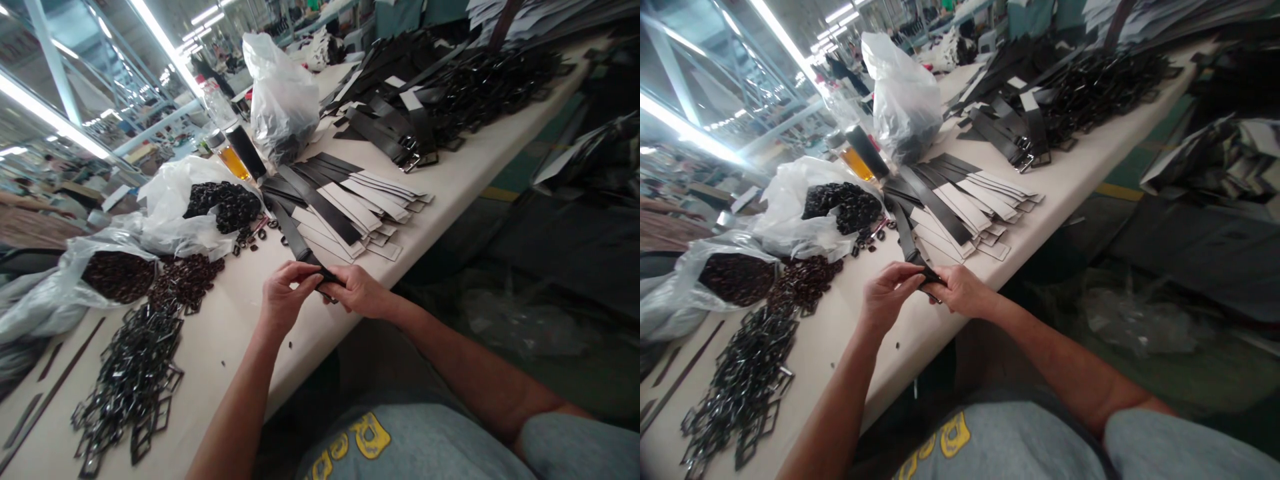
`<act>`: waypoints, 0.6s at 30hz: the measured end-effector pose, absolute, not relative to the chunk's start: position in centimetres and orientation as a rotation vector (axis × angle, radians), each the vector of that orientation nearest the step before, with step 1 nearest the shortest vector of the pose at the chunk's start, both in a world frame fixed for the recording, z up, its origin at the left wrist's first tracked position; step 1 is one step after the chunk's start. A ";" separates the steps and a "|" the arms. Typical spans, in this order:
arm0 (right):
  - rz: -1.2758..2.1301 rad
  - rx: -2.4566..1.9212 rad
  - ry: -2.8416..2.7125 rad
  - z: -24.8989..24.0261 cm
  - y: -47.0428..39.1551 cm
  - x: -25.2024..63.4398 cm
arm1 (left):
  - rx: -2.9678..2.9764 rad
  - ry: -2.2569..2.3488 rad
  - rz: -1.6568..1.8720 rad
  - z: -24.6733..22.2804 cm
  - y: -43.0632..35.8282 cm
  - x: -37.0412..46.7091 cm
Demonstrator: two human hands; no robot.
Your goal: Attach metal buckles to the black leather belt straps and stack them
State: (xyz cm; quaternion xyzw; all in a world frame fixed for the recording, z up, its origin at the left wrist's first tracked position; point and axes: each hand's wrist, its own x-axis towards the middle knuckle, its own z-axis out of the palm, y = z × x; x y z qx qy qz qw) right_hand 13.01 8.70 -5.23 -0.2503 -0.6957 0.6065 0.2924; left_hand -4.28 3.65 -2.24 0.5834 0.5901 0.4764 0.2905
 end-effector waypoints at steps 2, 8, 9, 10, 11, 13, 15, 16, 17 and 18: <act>1.675 -0.651 -1.814 -5.1 8.8 13.1 | 1.628 1.628 1.264 -2.2 3.6 -4.3; 1.680 -0.628 -1.827 -5.1 9.0 13.1 | 2.045 1.649 1.229 -0.9 2.9 -3.6; 1.673 -0.626 -1.830 -5.1 9.1 13.1 | 2.105 1.627 1.220 -0.7 2.8 -3.4; 1.668 -0.622 -1.833 -5.1 9.1 13.1 | 2.142 1.608 1.213 -0.5 2.8 -3.3; 1.666 -0.618 -1.836 -5.2 9.1 13.1 | 2.153 1.598 1.208 -0.3 2.8 -3.2; 1.666 -0.613 -1.818 -5.2 9.1 13.2 | 2.084 1.594 1.218 -0.3 2.9 -3.1; 1.696 -0.596 -1.775 -5.3 9.3 13.3 | 1.891 1.583 1.260 -0.6 3.0 -3.1; 1.720 -0.586 -1.751 -5.4 9.3 13.4 | 1.764 1.576 1.291 -0.9 3.0 -3.0; 1.744 -0.579 -1.731 -5.5 9.4 13.4 | 1.631 1.565 1.323 -1.3 2.9 -3.0; 1.765 -0.574 -1.713 -5.6 9.5 13.4 | 1.506 1.550 1.347 -1.6 2.9 -3.0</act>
